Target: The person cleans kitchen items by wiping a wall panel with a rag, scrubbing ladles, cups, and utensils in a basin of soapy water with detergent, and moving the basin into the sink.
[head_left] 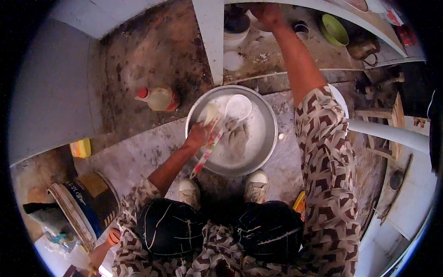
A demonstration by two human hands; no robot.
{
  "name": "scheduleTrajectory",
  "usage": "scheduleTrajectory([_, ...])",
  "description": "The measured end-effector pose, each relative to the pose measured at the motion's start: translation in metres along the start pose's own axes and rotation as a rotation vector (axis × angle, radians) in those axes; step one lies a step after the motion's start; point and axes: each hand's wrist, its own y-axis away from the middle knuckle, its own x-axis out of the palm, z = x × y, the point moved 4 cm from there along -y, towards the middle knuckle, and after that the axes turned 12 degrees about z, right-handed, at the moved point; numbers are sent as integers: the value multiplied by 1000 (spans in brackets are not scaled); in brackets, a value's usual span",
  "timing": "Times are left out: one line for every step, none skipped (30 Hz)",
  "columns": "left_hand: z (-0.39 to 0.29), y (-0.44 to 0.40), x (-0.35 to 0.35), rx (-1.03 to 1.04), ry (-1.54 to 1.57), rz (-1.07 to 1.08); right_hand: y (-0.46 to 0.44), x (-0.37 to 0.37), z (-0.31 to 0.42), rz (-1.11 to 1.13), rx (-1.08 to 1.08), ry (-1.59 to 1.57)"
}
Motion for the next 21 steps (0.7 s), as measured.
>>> scheduleTrajectory([-1, -1, -1, 28, -245, -26, -1, 2, -3, 2, -3, -26])
scheduleTrajectory([-3, -3, -1, 59, -491, -52, -2, 2, -5, 7, -2, -53])
scheduleTrajectory([3, -6, -2, 48, -259, -50, -3, 3, -8, 9, -7, -83])
scheduleTrajectory([12, -11, -2, 37, -27, -48, -5, 5, -12, 10, -6, -115])
scheduleTrajectory([7, -9, 1, 26, 206, -47, -5, 6, -16, 16, -5, -151])
scheduleTrajectory([1, -5, 3, 31, 225, -66, -5, 8, -20, 21, -5, -186])
scheduleTrajectory([-5, -1, 5, 35, 244, -86, -5, 10, -24, 26, -5, -223])
scheduleTrajectory([-12, 4, 6, 36, 263, -106, -5, 11, -27, 31, -1, -258])
scheduleTrajectory([-10, 4, 6, 69, 181, -109, -4, 13, -30, 35, -4, -295])
scheduleTrajectory([-7, 1, 4, 101, 98, -113, -3, 14, -36, 36, 0, -328])
scheduleTrajectory([-6, -1, 2, 138, 14, -118, -3, 17, -38, 42, 0, -360])
scheduleTrajectory([-4, -3, 1, 169, -20, -121, -2, 18, -41, 46, 1, -390])
scheduleTrajectory([-1, -5, 0, 198, -54, -121, -1, 20, -43, 50, 1, -425])
scheduleTrajectory([1, -6, -1, 212, -75, -111, -1, 21, -45, 53, 1, -459])
scheduleTrajectory([3, -8, -2, 226, -95, -100, 0, 22, -48, 58, 5, -491])
scheduleTrajectory([6, -10, -3, 223, -102, -80, 1, 23, -51, 58, 2, -525])
scheduleTrajectory([6, -10, -3, 212, -89, -73, 1, 25, -53, 62, 4, -553])
scheduleTrajectory([7, -11, -2, 200, -77, -66, 2, 27, -55, 66, 4, -582])
scheduleTrajectory([8, -11, -2, 184, -46, -72, 2, 31, -57, 71, 4, -609])
scheduleTrajectory([7, -10, -1, 160, 0, -65, 2, 31, -60, 74, 4, -642])
scheduleTrajectory([6, -9, 0, 136, 47, -58, 2, 32, -64, 79, 2, -667])
